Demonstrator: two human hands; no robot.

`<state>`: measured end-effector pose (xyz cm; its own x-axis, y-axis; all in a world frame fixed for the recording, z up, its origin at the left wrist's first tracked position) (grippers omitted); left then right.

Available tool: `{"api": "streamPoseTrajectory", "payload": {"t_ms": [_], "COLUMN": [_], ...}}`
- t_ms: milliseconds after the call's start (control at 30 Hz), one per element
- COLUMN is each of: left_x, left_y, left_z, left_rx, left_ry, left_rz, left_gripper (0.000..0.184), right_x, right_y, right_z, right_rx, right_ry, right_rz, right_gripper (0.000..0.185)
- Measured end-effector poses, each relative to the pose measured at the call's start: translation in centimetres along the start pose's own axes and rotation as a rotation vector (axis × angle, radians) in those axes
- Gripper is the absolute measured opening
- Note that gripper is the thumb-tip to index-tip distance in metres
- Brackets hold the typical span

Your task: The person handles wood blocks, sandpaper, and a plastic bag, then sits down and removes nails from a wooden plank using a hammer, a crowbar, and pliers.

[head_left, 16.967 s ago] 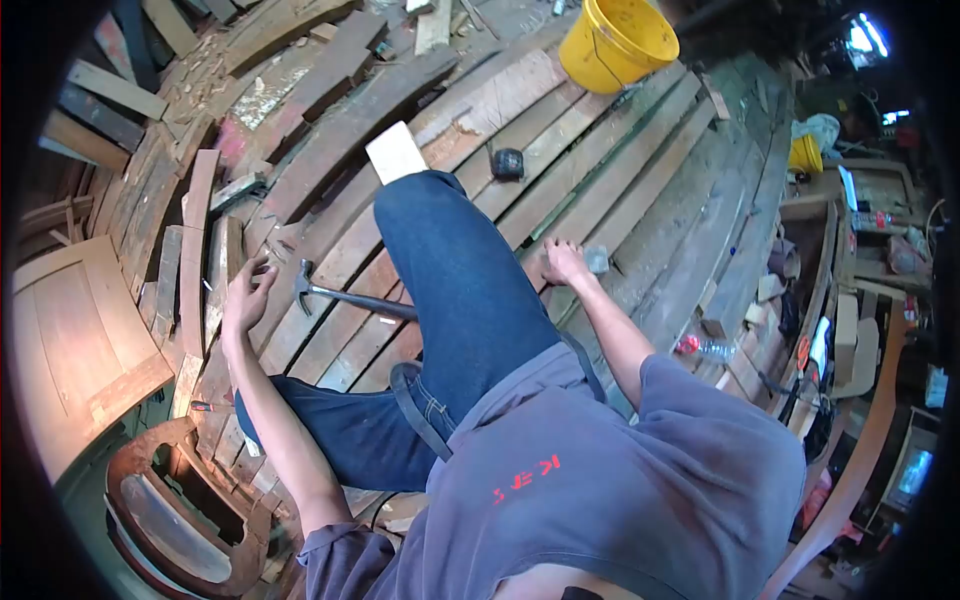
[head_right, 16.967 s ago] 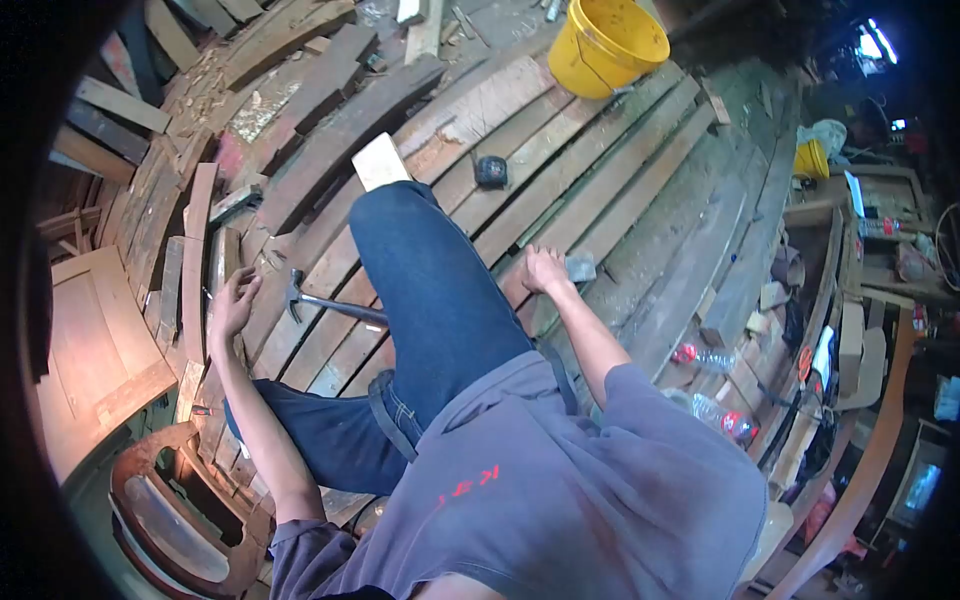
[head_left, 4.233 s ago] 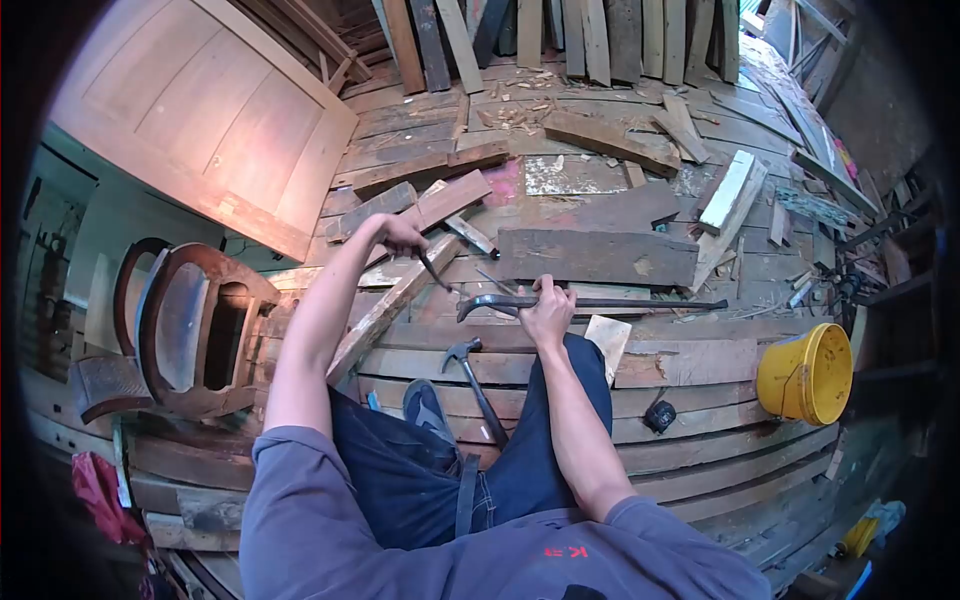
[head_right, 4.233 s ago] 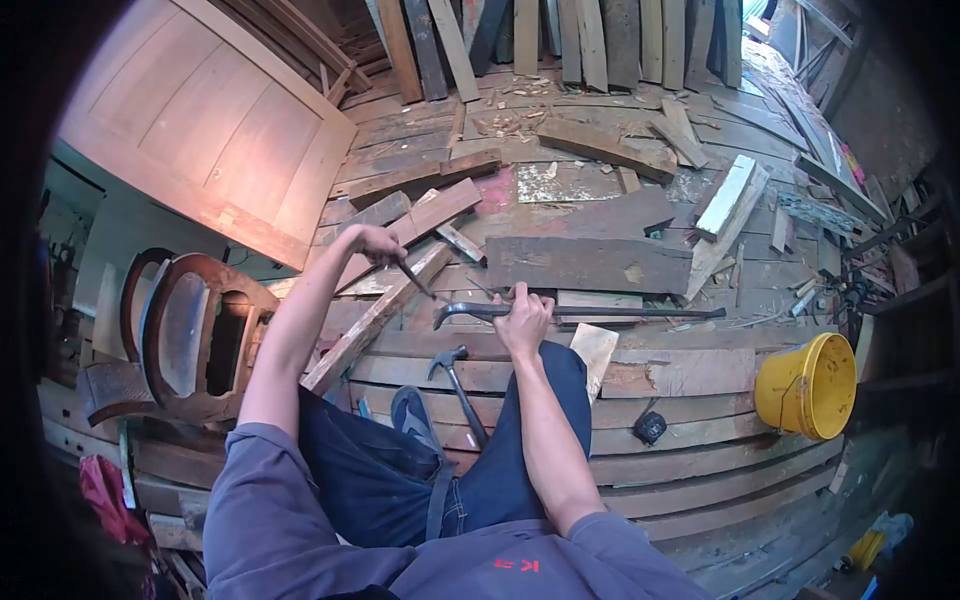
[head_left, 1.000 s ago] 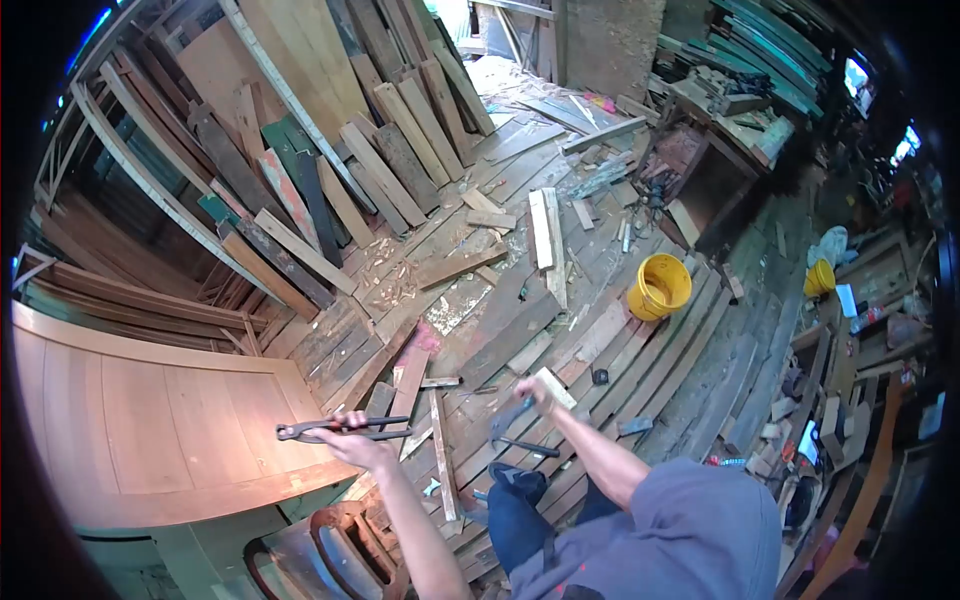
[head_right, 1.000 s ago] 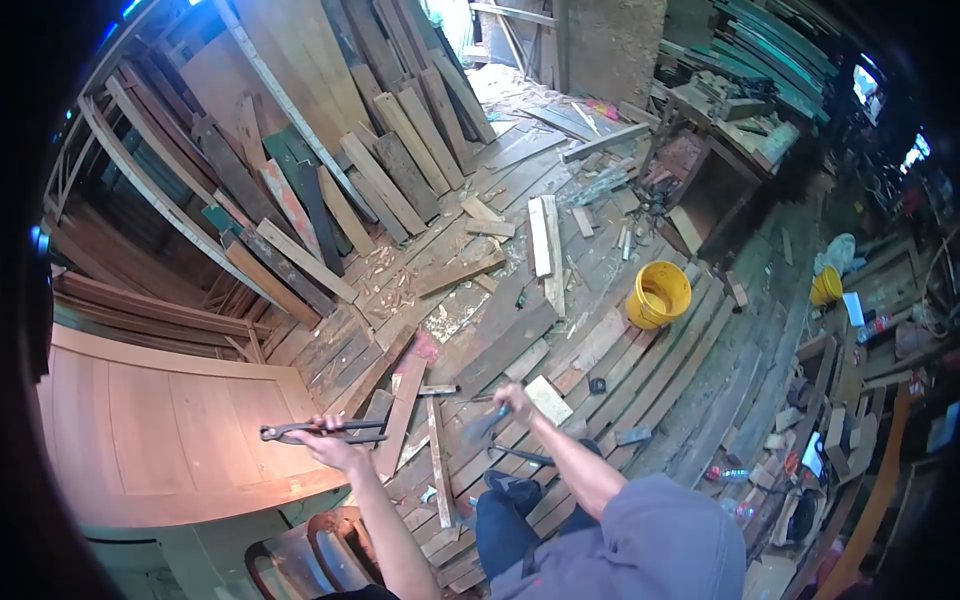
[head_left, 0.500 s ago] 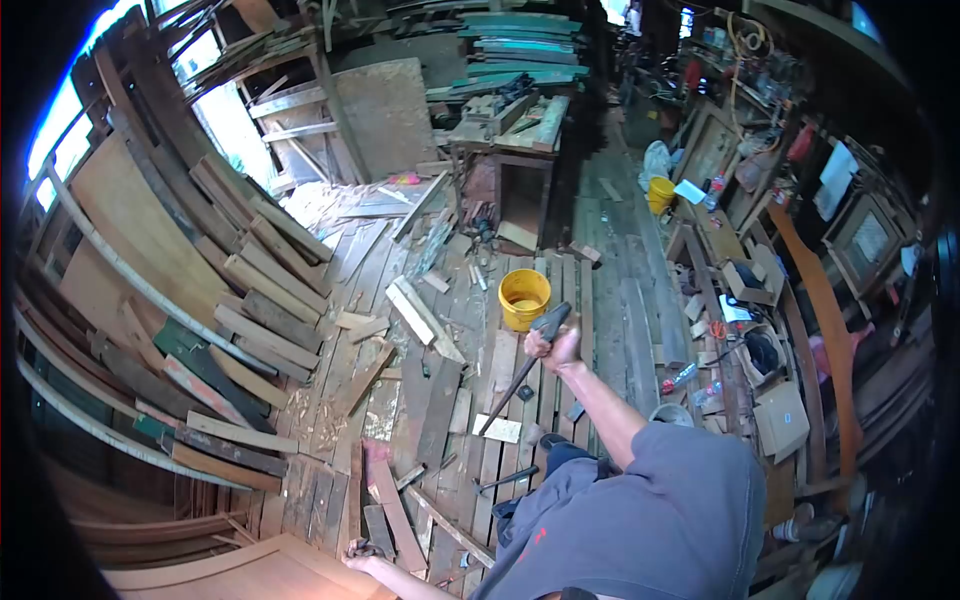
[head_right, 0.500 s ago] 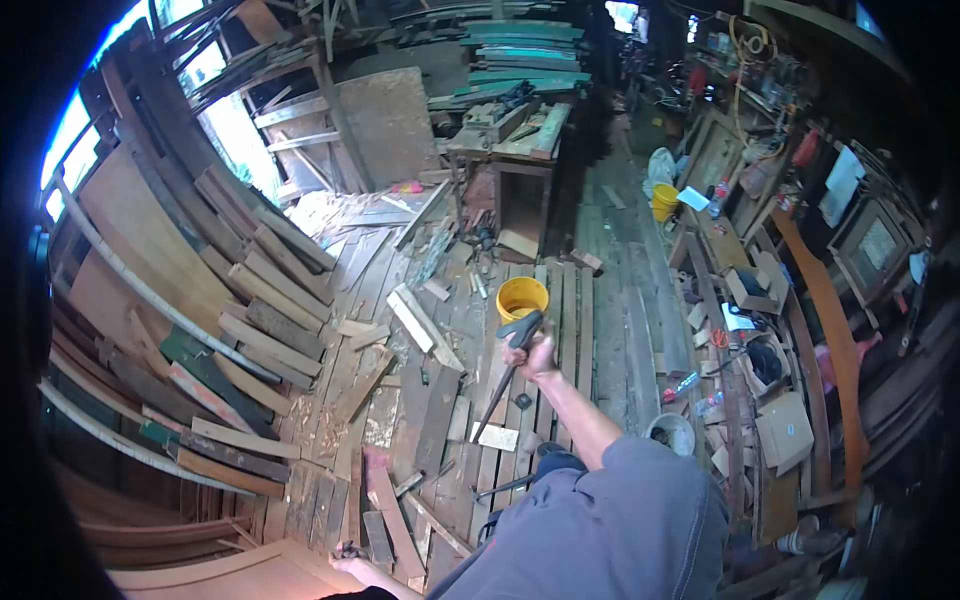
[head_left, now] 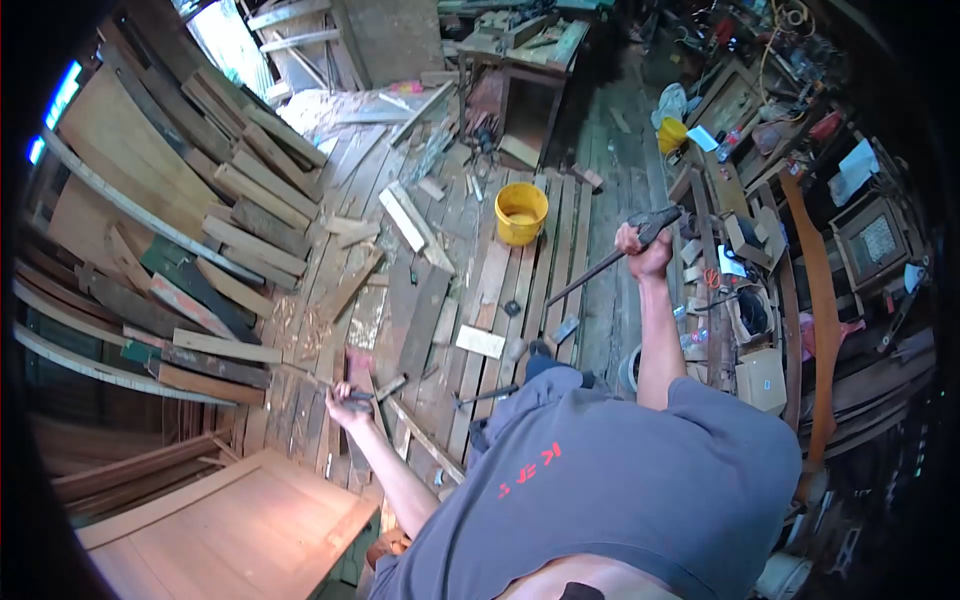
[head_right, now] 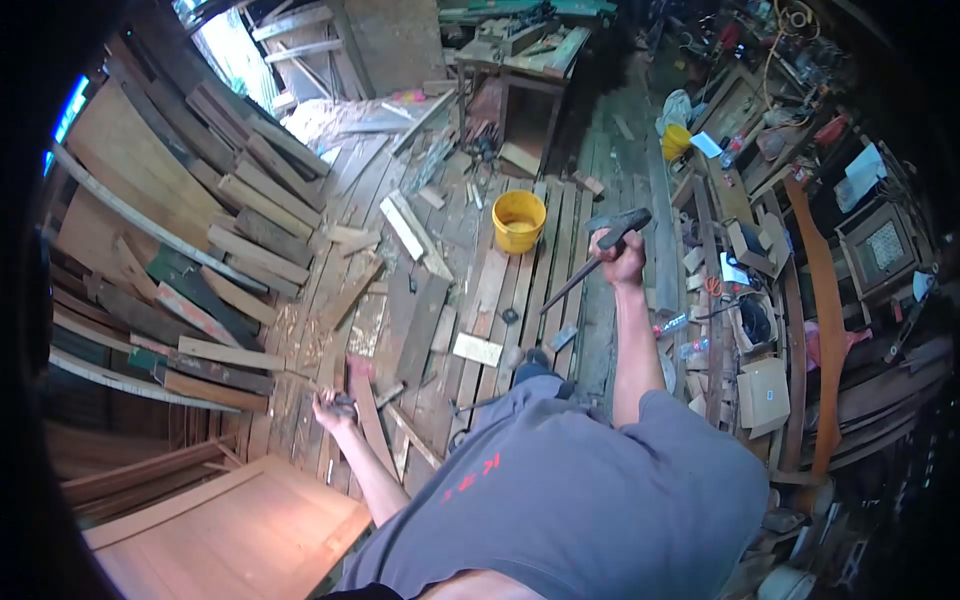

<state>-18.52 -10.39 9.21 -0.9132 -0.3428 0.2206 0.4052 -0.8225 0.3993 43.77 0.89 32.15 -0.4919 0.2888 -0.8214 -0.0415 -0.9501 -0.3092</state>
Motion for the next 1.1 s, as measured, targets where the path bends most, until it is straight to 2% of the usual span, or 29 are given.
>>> {"api": "streamPoseTrajectory", "payload": {"t_ms": [33,67,133,167,200,233,333,433,500,533,600,633,667,767,867,967,1100], "left_x": [-1.2,-2.4,-4.5,-5.6,-6.6,-7.6,-10.9,-14.5,-16.9,-18.0,-20.6,-21.8,-23.0,-25.6,-27.6,-29.3,-31.6], "left_y": [0.2,0.7,0.8,0.8,0.7,0.8,0.5,0.0,-0.5,-0.9,-1.2,-1.2,-1.2,-1.9,-2.6,-2.6,-1.5], "left_z": [1.1,2.2,3.4,4.1,4.8,5.5,7.5,9.0,9.6,9.9,10.8,11.3,11.9,12.3,12.6,13.0,14.0], "left_rx": [-0.053,-0.106,-0.103,-0.135,-0.141,-0.147,-0.173,-0.153,-0.132,-0.124,-0.122,-0.107,-0.093,-0.055,-0.044,-0.039,0.000], "left_ry": [0.030,0.060,0.051,0.065,0.046,0.027,0.007,-0.008,-0.030,-0.042,-0.074,-0.100,-0.124,-0.139,-0.180,-0.198,-0.207], "left_rz": [-0.030,-0.064,-0.078,-0.102,-0.112,-0.122,-0.146,-0.144,-0.157,-0.165,-0.195,-0.198,-0.199,-0.228,-0.227,-0.239,-0.230], "left_gripper": [0.021,0.020,0.019,0.017,0.017,0.016,0.016,0.015,0.015,0.014,0.014,0.014,0.014,0.015,0.015,0.015,0.015], "right_x": [0.2,1.1,3.2,3.4,5.9,6.3,9.0,12.5,13.8,14.7,16.9,17.7,18.4,19.4,20.1,24.5,26.0], "right_y": [-0.4,-0.5,-1.2,-1.2,-1.5,-1.7,-2.0,-2.0,-1.9,-1.5,-1.4,-1.2,-1.4,-2.0,-3.0,-1.7,-0.9], "right_z": [-0.6,-1.4,-4.2,-5.3,-8.6,-9.3,-12.9,-18.6,-20.9,-22.3,-24.9,-25.8,-26.6,-28.0,-29.1,-33.0,-34.5], "right_rx": [-0.054,-0.032,0.077,0.260,0.310,0.349,0.435,0.411,0.429,0.478,0.424,0.505,0.413,0.432,0.351,0.510,0.619], "right_ry": [0.040,-0.040,0.048,0.298,0.250,0.262,0.252,0.258,0.264,0.295,0.308,0.356,0.325,0.367,0.432,0.498,0.534], "right_rz": [0.006,0.044,0.102,0.122,0.208,0.239,0.306,0.364,0.414,0.476,0.509,0.471,0.520,0.510,0.483,0.496,0.532], "right_gripper": [0.056,0.045,0.033,0.028,0.015,0.013,0.021,0.040,0.045,0.044,0.045,0.035,0.032,0.039,0.043,0.045,0.040]}}
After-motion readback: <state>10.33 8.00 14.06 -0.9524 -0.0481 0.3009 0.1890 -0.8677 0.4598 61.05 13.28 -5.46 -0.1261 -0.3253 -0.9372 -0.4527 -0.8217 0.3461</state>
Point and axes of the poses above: each hand's wrist, its own y-axis away from the middle knuckle, its own z-axis out of the palm, x = y × z, the point moved 5 cm from there along -y, towards the middle knuckle, and after that the axes turned 3 degrees about z, right-handed, at the moved point
